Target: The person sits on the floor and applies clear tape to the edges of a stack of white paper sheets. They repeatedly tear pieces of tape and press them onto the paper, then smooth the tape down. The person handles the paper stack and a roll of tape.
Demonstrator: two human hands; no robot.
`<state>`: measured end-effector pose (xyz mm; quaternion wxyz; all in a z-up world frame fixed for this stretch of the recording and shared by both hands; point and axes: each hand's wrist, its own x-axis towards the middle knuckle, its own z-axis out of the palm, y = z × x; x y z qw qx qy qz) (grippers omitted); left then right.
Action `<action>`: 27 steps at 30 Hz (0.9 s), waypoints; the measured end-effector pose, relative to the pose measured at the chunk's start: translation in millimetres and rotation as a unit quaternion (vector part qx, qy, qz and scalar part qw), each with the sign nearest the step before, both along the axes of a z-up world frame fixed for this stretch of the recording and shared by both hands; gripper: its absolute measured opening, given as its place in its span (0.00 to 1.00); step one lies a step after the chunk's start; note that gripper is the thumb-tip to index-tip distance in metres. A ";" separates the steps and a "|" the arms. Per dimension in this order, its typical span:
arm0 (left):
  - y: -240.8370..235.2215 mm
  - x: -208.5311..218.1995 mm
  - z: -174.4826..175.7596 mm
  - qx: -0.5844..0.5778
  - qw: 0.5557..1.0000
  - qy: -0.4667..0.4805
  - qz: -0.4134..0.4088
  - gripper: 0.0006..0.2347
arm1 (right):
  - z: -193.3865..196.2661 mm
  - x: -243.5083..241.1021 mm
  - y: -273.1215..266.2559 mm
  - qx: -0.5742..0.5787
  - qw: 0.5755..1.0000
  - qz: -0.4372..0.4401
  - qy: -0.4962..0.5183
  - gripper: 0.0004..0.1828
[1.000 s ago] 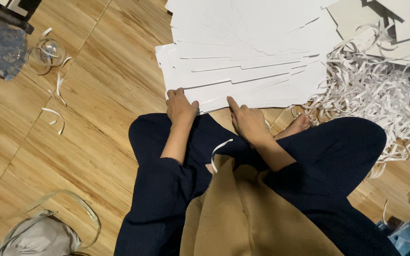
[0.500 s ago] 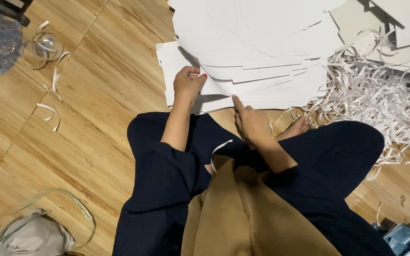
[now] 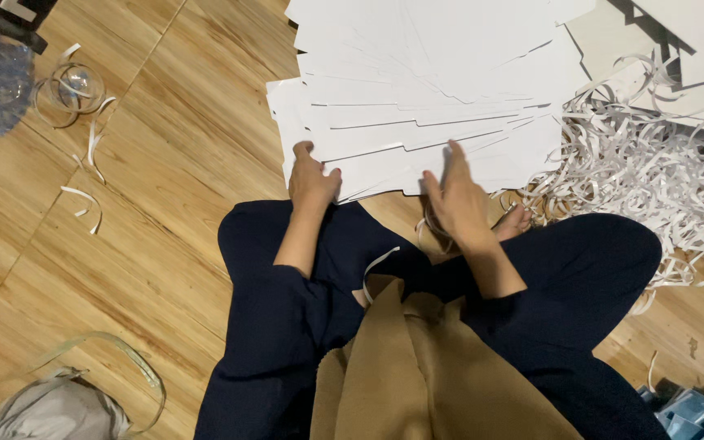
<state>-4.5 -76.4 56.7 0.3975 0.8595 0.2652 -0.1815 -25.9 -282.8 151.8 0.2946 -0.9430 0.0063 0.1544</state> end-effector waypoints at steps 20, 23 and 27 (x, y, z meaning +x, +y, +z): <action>-16.5 41.9 -50.7 0.461 0.714 -0.451 -0.272 0.13 | -125.9 104.4 -18.7 -0.273 0.897 0.201 -0.285 0.41; -20.7 39.4 -31.2 0.388 0.749 -0.472 -0.257 0.11 | -140.9 126.6 -30.0 -0.279 0.879 0.181 -0.342 0.35; -35.1 15.4 8.5 0.231 0.853 -0.453 -0.118 0.22 | -170.5 158.0 -50.1 -0.368 0.757 0.158 -0.516 0.17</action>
